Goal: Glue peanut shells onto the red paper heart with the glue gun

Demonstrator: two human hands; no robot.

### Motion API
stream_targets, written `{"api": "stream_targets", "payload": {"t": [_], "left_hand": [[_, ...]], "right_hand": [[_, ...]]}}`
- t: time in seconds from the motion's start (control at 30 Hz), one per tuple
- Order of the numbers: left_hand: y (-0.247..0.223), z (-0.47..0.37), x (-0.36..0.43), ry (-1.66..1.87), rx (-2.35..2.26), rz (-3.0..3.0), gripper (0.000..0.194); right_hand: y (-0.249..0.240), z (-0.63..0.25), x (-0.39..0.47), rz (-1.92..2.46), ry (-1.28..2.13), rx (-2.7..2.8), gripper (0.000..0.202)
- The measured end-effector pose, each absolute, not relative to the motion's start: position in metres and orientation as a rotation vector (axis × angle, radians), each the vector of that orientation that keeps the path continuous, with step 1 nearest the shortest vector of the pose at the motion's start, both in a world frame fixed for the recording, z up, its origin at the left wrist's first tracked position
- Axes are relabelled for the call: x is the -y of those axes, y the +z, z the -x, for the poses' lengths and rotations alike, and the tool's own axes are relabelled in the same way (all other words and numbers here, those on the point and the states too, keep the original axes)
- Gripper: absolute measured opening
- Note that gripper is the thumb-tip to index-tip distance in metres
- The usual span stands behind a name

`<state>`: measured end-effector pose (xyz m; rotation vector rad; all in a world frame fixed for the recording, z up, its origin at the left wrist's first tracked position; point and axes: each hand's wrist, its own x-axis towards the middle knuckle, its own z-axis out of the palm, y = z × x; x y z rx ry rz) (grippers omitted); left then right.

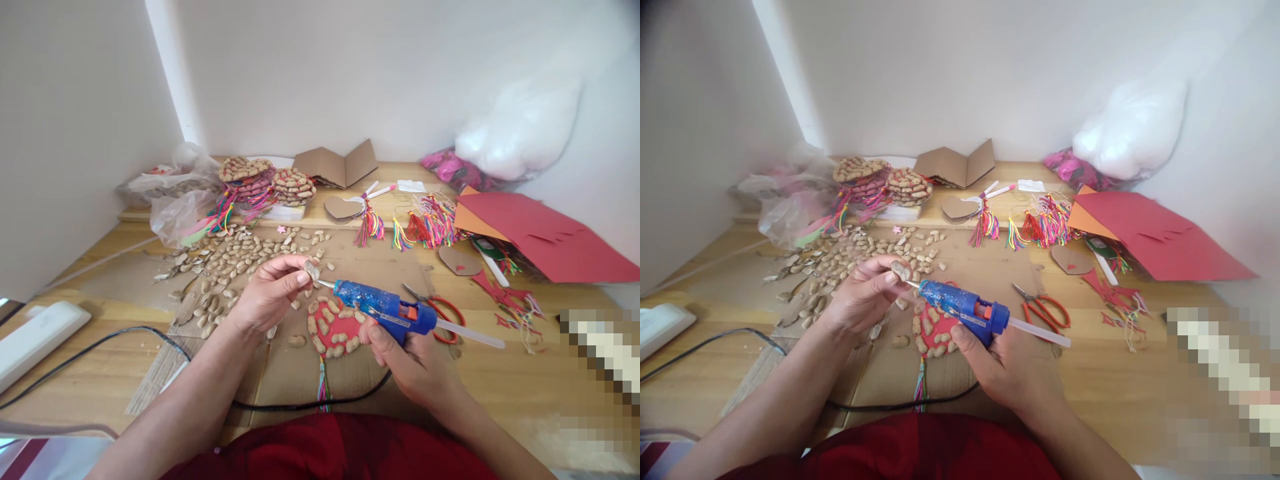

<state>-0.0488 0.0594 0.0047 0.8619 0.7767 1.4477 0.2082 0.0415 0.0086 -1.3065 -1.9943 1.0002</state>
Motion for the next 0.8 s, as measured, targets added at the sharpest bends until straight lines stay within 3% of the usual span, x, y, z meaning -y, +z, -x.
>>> {"api": "stream_targets", "payload": {"t": [0.8], "left_hand": [[0.0070,0.0488,-0.0594,1.453,-0.785,-0.816,0.025]], "right_hand": [[0.0129,-0.2068,-0.0411,1.257,1.076,1.927,0.031]]}}
